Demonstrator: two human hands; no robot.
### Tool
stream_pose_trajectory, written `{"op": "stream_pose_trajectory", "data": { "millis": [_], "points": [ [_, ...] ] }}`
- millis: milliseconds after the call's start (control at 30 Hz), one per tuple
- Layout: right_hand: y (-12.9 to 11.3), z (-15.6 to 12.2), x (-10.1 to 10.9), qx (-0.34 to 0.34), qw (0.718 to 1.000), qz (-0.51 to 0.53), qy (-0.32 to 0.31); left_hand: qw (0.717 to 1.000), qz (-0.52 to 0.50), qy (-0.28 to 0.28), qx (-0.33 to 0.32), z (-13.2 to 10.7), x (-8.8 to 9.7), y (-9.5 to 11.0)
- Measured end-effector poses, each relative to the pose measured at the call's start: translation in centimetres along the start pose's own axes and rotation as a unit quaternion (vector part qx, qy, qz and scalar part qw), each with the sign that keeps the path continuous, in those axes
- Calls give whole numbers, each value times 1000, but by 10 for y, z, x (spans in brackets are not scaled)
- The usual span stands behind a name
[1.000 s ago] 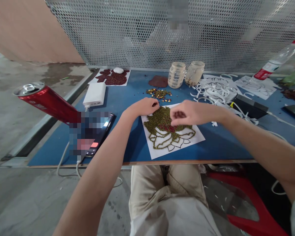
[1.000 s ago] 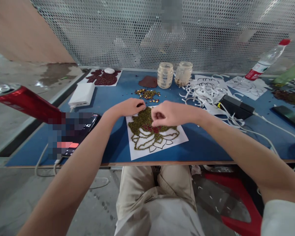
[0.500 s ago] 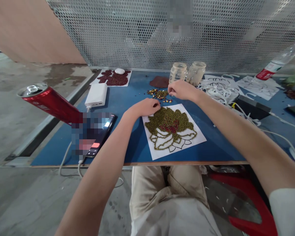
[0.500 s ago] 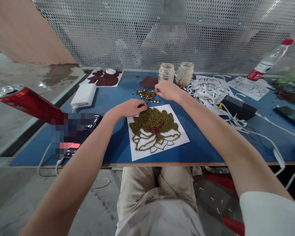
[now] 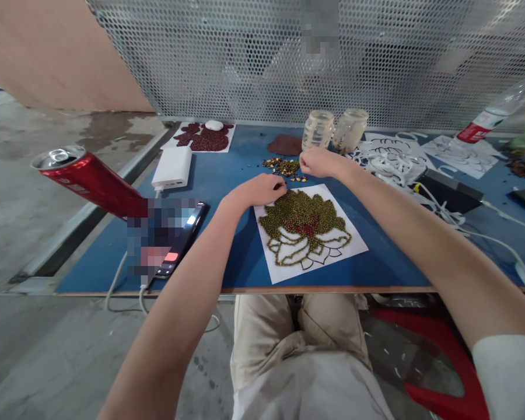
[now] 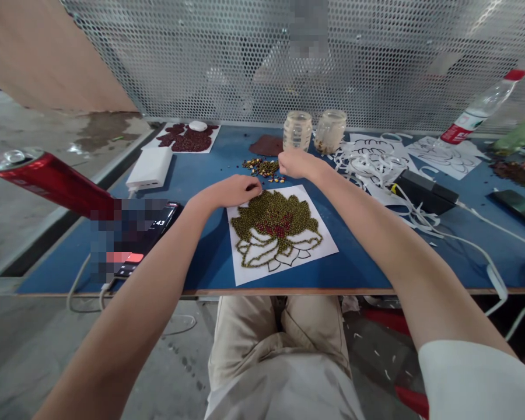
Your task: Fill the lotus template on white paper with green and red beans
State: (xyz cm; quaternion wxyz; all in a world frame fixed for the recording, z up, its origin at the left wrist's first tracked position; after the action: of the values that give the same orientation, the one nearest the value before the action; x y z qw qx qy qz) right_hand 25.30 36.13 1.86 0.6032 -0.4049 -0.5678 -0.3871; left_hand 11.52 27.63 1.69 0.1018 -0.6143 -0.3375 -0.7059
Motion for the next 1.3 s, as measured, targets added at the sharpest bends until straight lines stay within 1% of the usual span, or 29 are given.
{"op": "stream_pose_trajectory", "data": {
  "millis": [200, 267, 333, 400, 467, 500, 567, 633, 700, 800, 900, 967, 1067, 1167, 1300],
  "points": [
    [-5, 1, 6, -8, 1000, -3, -18, 1000, 11, -6, 10, 1, -1, -4],
    [-7, -2, 11, -6, 1000, 1, -17, 1000, 14, -4, 11, 1, -1, -4],
    [-8, -8, 21, -4, 1000, 11, 1, 1000, 11, -4, 11, 1, -1, -3],
    [-12, -19, 37, 8, 999, 33, 32, 1000, 6, -5, 11, 0, 0, -1],
    [-22, -37, 52, 44, 996, 62, 52, 1000, 5, -6, 11, 0, 0, 1],
    [-30, -48, 57, 70, 993, 76, 52, 1000, 6, -7, 12, -1, 1, 1],
    [-50, -75, 63, 128, 986, 104, 29, 1000, 11, -6, 9, 0, 2, 4],
    [-71, -106, 62, 179, 975, 133, -9, 1000, 16, -7, 8, 0, 2, 5],
    [-90, -138, 55, 212, 964, 149, -49, 1000, 20, -7, 12, 1, 2, 4],
    [-109, -178, 37, 229, 956, 154, -97, 1000, 17, -4, 17, 2, 1, 2],
    [-120, -204, 26, 242, 952, 152, -108, 1000, 9, -5, 21, 1, 0, 0],
    [-123, -212, 21, 246, 952, 150, -105, 1000, 5, -6, 24, 1, 0, -1],
    [-125, -217, 18, 252, 951, 150, -101, 1000, 4, -7, 20, 1, 0, -2],
    [-124, -216, 16, 251, 948, 163, -110, 1000, 5, -10, 16, 1, -1, -2],
    [-117, -210, 14, 226, 946, 190, -137, 1000, 2, -6, 15, 1, 0, -2]
  ]
}}
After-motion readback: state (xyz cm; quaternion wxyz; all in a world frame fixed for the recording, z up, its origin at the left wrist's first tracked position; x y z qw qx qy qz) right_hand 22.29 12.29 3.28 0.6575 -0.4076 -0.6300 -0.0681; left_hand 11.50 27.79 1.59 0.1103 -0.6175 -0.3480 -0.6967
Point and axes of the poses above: each hand's wrist, its own z-axis towards the middle knuckle, its own x-axis out of the back of the hand, y = z × x, the point moved 10 cm from there along z, towards the middle knuckle, and after that the axes turned 7 degrees about -x, right-handed, at the moved point
